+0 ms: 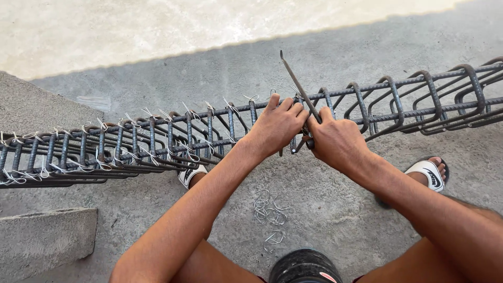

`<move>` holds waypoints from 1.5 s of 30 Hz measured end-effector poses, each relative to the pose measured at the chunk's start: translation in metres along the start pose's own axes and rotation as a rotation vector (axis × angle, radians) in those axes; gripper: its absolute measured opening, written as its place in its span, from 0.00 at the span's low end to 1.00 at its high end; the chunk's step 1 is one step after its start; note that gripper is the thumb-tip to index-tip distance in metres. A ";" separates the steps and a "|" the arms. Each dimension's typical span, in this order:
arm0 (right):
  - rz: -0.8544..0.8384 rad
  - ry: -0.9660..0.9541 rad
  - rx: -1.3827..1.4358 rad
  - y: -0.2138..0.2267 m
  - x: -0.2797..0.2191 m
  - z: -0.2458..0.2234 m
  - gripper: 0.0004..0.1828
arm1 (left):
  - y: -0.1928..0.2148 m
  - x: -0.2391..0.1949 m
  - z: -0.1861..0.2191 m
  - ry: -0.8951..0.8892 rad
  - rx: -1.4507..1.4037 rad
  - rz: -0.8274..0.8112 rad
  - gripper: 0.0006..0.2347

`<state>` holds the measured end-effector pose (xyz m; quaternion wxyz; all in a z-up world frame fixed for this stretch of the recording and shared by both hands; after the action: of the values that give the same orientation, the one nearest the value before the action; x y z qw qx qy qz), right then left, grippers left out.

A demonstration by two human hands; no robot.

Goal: Tying rebar intersections with wire ties using a manual hook tool

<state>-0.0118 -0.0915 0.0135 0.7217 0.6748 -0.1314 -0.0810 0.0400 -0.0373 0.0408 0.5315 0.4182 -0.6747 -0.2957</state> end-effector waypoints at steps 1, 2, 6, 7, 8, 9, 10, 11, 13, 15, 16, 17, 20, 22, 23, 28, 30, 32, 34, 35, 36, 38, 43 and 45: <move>-0.001 -0.002 0.000 -0.001 0.000 0.002 0.15 | -0.001 0.000 0.000 -0.001 -0.002 0.000 0.05; -0.012 0.015 -0.004 -0.004 0.000 0.002 0.14 | -0.001 0.000 0.000 -0.001 0.000 -0.001 0.05; -0.051 0.077 -0.070 -0.009 0.001 0.002 0.11 | -0.007 -0.001 -0.002 0.009 -0.002 -0.013 0.06; -0.051 0.077 -0.070 -0.012 0.000 0.004 0.11 | -0.010 -0.001 -0.002 0.009 -0.002 -0.013 0.06; -0.030 0.104 -0.090 -0.013 -0.001 0.003 0.11 | -0.013 -0.001 -0.002 0.010 0.002 -0.016 0.06; -0.011 0.131 -0.109 -0.014 -0.002 0.001 0.11 | -0.016 -0.002 -0.002 0.011 0.004 -0.022 0.07; -0.012 0.132 -0.107 -0.014 -0.002 0.001 0.11 | -0.017 -0.003 -0.002 0.011 0.004 -0.024 0.07; 0.014 0.144 -0.118 -0.012 -0.003 0.000 0.11 | -0.018 -0.003 -0.001 0.010 0.009 -0.013 0.07; 0.038 0.154 -0.128 -0.012 -0.003 -0.001 0.10 | -0.020 -0.002 -0.001 0.007 0.012 -0.002 0.07; 0.074 0.178 -0.154 -0.012 -0.003 -0.003 0.07 | -0.019 -0.001 0.000 0.009 0.005 0.030 0.07; 0.073 0.178 -0.155 -0.016 -0.004 -0.001 0.07 | -0.018 0.000 0.000 0.009 0.004 0.031 0.07; 0.078 0.183 -0.155 -0.019 -0.004 -0.001 0.07 | -0.014 0.001 -0.001 0.021 0.004 0.038 0.06; 0.082 0.195 -0.169 -0.028 -0.003 -0.003 0.07 | -0.013 0.000 -0.002 0.038 0.005 0.038 0.06; 0.079 0.196 -0.184 -0.028 -0.003 -0.002 0.08 | -0.016 0.001 -0.001 0.038 0.002 0.032 0.06; 0.078 0.211 -0.191 -0.025 -0.003 -0.003 0.08 | -0.017 0.001 -0.002 0.046 0.000 0.025 0.06; 0.116 0.250 -0.215 -0.009 -0.004 -0.008 0.05 | -0.019 0.003 -0.003 0.056 -0.019 0.007 0.06; 0.136 0.257 -0.227 -0.010 -0.004 -0.009 0.05 | -0.023 0.002 -0.003 0.056 -0.024 -0.002 0.06; 0.126 0.258 -0.226 -0.009 -0.005 -0.010 0.05 | -0.023 0.002 -0.003 0.062 -0.032 -0.016 0.06; 0.122 0.258 -0.228 -0.010 -0.003 -0.008 0.05 | -0.025 0.003 -0.005 0.065 -0.035 -0.026 0.06; 0.117 0.256 -0.225 -0.013 -0.004 -0.008 0.05 | -0.026 0.003 -0.005 0.069 -0.040 -0.038 0.06; 0.113 0.255 -0.222 -0.015 -0.004 -0.007 0.05 | -0.028 0.002 -0.005 0.073 -0.046 -0.051 0.07; 0.085 0.237 -0.179 -0.012 -0.002 -0.006 0.05 | -0.027 0.000 -0.007 0.086 -0.054 -0.083 0.07; -0.027 0.138 0.031 0.016 0.000 0.007 0.09 | -0.023 -0.002 -0.020 0.174 -0.220 -0.212 0.05; -0.172 0.005 0.247 0.032 -0.001 0.019 0.17 | -0.028 -0.005 -0.025 0.219 -0.350 -0.319 0.11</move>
<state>-0.0199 -0.1065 0.0460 0.6237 0.7676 -0.0803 -0.1243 0.0715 -0.0446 0.0214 0.6122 0.4504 -0.4771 -0.4412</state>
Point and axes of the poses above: each hand's wrist, its own x-axis towards the middle knuckle, its own y-axis out of the back of the hand, z = x × y, the point moved 10 cm from there along x, towards the middle knuckle, and after that the axes turned 1 degree about -z, right-handed, at the moved point
